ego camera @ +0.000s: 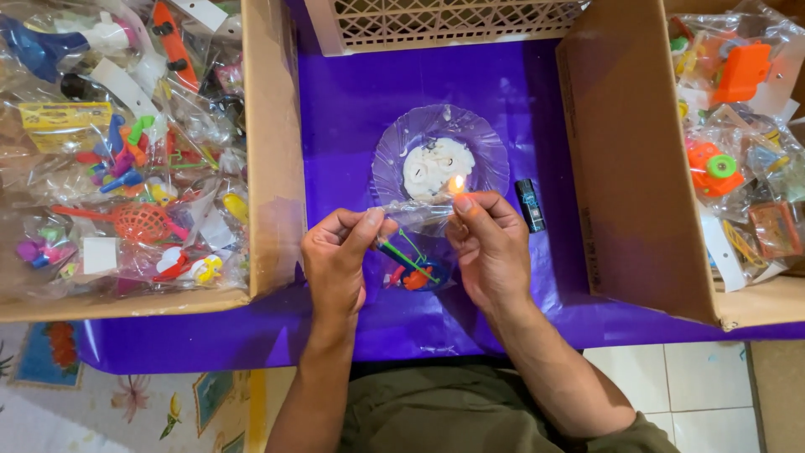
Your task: The person is packaging small toys into plastic bags and sealing the bags by melting the edges over a candle flame.
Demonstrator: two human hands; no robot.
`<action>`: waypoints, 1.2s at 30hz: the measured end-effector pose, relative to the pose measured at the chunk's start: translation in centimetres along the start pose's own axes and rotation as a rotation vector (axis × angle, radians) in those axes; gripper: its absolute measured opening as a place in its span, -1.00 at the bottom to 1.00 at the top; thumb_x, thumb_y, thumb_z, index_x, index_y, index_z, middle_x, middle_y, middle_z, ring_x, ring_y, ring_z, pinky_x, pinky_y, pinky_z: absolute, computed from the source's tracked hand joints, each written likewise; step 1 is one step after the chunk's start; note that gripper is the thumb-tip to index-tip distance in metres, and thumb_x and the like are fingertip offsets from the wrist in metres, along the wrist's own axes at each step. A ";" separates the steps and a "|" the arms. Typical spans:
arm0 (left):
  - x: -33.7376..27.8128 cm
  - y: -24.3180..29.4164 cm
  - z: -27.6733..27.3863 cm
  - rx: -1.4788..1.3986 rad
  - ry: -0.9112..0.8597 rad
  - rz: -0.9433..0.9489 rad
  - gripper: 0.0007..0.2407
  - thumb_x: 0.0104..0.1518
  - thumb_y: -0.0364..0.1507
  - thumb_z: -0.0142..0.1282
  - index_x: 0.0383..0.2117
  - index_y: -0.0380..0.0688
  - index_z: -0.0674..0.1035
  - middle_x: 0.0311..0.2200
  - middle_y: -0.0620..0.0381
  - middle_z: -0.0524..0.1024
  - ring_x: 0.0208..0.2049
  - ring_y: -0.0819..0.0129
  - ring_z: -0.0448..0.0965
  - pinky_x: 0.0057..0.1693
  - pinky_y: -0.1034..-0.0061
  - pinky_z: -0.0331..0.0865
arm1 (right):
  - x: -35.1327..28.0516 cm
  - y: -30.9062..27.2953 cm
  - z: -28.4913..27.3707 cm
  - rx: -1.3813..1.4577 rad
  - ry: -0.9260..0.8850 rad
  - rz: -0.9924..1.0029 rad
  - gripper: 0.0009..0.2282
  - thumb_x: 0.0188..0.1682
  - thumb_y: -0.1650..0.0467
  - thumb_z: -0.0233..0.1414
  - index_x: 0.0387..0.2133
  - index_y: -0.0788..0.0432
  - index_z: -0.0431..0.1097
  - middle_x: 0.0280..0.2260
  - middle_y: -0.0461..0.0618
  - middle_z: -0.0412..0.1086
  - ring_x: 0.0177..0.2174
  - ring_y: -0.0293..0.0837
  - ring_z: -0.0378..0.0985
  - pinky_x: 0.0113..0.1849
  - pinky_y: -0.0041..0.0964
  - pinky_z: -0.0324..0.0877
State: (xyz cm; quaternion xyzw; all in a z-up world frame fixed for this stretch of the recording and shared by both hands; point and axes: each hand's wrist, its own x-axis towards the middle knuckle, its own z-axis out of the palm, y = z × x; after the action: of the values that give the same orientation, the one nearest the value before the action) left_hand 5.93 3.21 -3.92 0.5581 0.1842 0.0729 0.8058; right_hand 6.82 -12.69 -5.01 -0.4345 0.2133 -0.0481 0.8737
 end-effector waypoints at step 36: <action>-1.2 0.4 2.0 0.185 -0.148 0.047 -0.86 0.07 -0.48 0.37 -0.41 -0.36 0.69 -0.52 -0.13 0.69 -0.47 0.46 0.65 -0.24 0.59 0.55 | 0.8 -1.5 -3.7 -0.113 -0.256 -0.136 -0.92 0.01 0.53 0.16 -0.40 0.38 0.44 -0.47 0.09 0.35 -0.56 -0.27 0.24 -0.53 -0.50 0.23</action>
State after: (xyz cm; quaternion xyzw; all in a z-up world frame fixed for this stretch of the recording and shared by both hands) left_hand 5.62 1.19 -2.68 0.6381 0.1171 0.0332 0.7603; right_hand 6.12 -16.59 -6.08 -0.4991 0.0728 -0.0394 0.8626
